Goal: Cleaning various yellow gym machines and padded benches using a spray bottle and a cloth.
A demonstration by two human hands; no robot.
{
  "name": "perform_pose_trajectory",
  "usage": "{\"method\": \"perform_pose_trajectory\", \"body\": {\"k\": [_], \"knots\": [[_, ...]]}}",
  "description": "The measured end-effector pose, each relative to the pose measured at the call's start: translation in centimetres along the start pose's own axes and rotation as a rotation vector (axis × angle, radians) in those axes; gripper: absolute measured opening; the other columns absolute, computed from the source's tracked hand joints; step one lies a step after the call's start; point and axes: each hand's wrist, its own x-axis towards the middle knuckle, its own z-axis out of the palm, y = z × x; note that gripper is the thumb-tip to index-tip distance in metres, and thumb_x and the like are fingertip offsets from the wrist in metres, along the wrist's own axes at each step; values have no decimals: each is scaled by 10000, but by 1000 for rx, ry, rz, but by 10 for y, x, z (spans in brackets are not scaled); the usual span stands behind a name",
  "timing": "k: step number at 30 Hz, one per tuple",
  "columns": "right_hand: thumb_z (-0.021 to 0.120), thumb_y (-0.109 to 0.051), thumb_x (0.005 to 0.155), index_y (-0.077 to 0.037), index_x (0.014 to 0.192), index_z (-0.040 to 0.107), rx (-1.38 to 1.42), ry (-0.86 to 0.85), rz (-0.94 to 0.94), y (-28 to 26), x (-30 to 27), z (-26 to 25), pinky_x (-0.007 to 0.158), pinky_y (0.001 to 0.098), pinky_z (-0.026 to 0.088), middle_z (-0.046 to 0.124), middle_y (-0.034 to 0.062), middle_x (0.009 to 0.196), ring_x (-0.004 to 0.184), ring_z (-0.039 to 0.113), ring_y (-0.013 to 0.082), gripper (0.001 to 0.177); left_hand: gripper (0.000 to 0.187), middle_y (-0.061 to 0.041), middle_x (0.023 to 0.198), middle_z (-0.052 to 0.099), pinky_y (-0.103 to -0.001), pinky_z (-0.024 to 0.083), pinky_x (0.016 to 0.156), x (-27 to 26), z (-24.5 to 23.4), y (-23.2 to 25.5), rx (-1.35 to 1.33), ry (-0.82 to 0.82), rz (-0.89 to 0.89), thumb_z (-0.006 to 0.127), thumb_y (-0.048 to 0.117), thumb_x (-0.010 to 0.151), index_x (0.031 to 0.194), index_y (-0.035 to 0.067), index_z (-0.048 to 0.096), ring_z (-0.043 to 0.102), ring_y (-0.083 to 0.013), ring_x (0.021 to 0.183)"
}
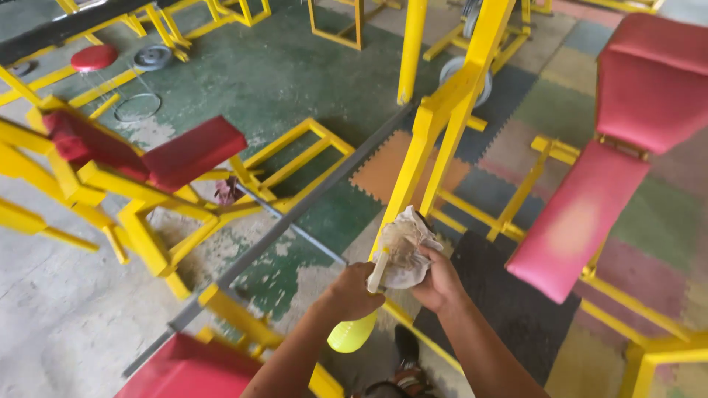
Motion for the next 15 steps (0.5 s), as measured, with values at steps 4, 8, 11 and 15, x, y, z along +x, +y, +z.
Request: {"method": "perform_pose_trajectory", "body": {"k": [4,8,11,15], "knots": [[438,-224,1015,-129,1480,485,-105,-1,-167,-87,88,-7,1091,462,448,575,79,1443,1290,567,263,477,521,-229,1088,707,-437,555,907,98,-16,31,7,1,-71,775,267,690,1137,14,686,686,-388,1048],[510,-165,1000,-52,1465,524,-845,126,-725,-171,170,3,1116,473,408,552,169,1452,1324,518,347,479,522,-238,1095,711,-436,550,918,188,-34,63,77,-26,-159,766,289,711,1146,12,687,684,-385,1062],[540,-87,909,-51,1455,533,-1629,-54,-1171,-233,200,41,1155,493,348,494,205,1499,1388,449,391,547,506,-230,1092,725,-431,557,923,252,-45,75,69,-13,-156,730,269,719,1157,20,691,698,-377,1061],[555,-5,818,-169,1418,587,-2274,-473,-1148,-284,232,40,1215,508,291,476,126,1555,1469,407,358,623,587,-209,1248,628,-420,512,1002,287,-43,75,86,10,-164,727,249,715,1254,32,643,641,-369,1160]]}}
